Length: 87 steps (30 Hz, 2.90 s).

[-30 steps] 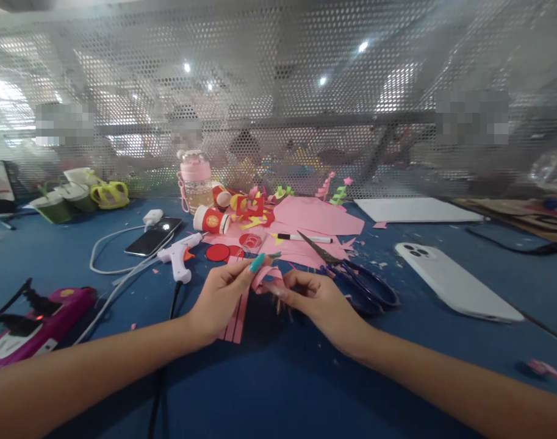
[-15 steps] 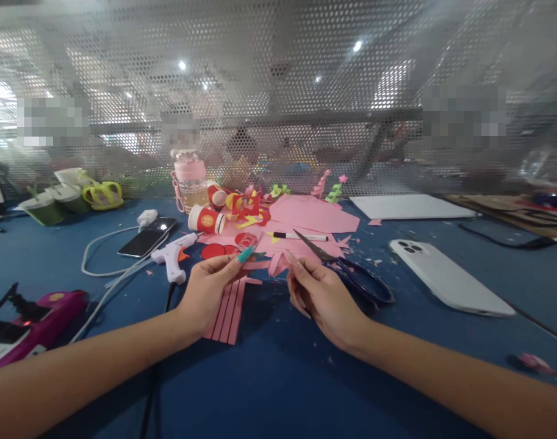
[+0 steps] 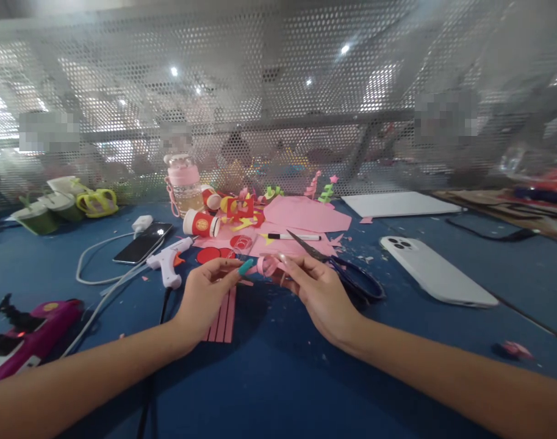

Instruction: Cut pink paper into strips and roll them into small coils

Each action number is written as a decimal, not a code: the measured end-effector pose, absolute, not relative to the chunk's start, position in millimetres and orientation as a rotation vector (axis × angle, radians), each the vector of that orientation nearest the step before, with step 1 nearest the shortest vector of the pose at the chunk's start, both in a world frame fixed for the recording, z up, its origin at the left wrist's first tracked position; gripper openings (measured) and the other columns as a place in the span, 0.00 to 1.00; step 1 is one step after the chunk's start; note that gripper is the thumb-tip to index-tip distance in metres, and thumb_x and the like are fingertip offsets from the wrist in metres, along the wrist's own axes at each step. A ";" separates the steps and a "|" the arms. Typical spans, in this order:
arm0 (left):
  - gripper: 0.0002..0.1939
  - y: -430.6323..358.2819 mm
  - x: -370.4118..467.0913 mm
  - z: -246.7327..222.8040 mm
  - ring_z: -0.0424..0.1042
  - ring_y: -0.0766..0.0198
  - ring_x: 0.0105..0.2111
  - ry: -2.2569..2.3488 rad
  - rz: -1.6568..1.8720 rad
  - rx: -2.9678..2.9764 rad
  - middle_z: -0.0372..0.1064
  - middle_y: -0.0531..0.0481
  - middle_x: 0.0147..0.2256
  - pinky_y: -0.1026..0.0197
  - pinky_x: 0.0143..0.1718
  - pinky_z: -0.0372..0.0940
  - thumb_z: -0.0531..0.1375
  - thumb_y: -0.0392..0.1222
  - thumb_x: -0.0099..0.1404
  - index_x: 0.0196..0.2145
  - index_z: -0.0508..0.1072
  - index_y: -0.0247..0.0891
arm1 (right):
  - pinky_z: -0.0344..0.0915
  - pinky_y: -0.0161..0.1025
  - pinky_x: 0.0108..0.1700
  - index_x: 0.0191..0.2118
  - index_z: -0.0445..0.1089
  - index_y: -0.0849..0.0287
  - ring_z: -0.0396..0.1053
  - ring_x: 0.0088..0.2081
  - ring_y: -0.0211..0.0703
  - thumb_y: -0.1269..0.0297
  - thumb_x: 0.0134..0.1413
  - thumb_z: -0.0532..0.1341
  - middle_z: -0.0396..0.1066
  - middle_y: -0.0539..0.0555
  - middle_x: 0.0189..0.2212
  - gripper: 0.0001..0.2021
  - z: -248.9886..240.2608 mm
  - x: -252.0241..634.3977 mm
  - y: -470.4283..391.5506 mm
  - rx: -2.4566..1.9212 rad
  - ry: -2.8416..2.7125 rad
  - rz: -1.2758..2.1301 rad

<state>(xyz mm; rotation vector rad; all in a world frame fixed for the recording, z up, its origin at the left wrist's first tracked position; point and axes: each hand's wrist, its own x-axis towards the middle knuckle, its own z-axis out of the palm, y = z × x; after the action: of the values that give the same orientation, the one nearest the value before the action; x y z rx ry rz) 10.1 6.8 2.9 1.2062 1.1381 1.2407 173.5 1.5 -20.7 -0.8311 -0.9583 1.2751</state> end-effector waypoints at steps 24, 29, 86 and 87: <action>0.14 -7.6 9.7 6.6 0.52 0.74 0.08 1.196 0.686 1.816 0.52 0.65 0.10 0.72 0.10 0.48 0.59 0.45 0.56 0.38 0.67 0.35 | 0.57 0.33 0.23 0.18 0.65 0.58 0.60 0.22 0.36 0.52 0.45 0.62 0.62 0.48 0.18 0.16 -12.1 174.1 -8.8 -1.074 -1.406 0.916; 0.18 -12.4 8.7 11.9 0.51 0.74 0.12 1.250 0.794 2.002 0.55 0.62 0.13 0.70 0.14 0.47 0.61 0.44 0.54 0.43 0.72 0.37 | 0.44 0.30 0.13 0.18 0.59 0.56 0.47 0.10 0.29 0.45 0.43 0.61 0.51 0.40 0.09 0.21 -9.1 170.7 -13.6 -1.012 -1.355 1.287; 0.18 -4.6 14.2 12.1 0.62 0.68 0.15 1.211 0.627 1.744 0.64 0.58 0.17 0.68 0.15 0.55 0.57 0.54 0.56 0.36 0.58 0.38 | 0.67 0.33 0.17 0.24 0.64 0.59 0.66 0.15 0.35 0.50 0.44 0.63 0.67 0.45 0.15 0.16 -17.9 173.7 -4.5 -0.856 -1.204 1.374; 0.18 -3.3 14.3 12.7 0.59 0.69 0.12 1.207 0.607 1.753 0.61 0.61 0.15 0.68 0.14 0.52 0.55 0.55 0.58 0.35 0.57 0.39 | 0.66 0.33 0.17 0.25 0.63 0.58 0.66 0.14 0.35 0.50 0.45 0.62 0.66 0.45 0.13 0.16 -16.9 173.4 -5.2 -0.856 -1.226 1.371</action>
<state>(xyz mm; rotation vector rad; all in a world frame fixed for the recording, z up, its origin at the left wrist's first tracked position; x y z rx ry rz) 14.3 -3.3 12.7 1.7526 1.2071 0.6071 173.4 -5.2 -16.9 -0.8556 -1.2261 1.3711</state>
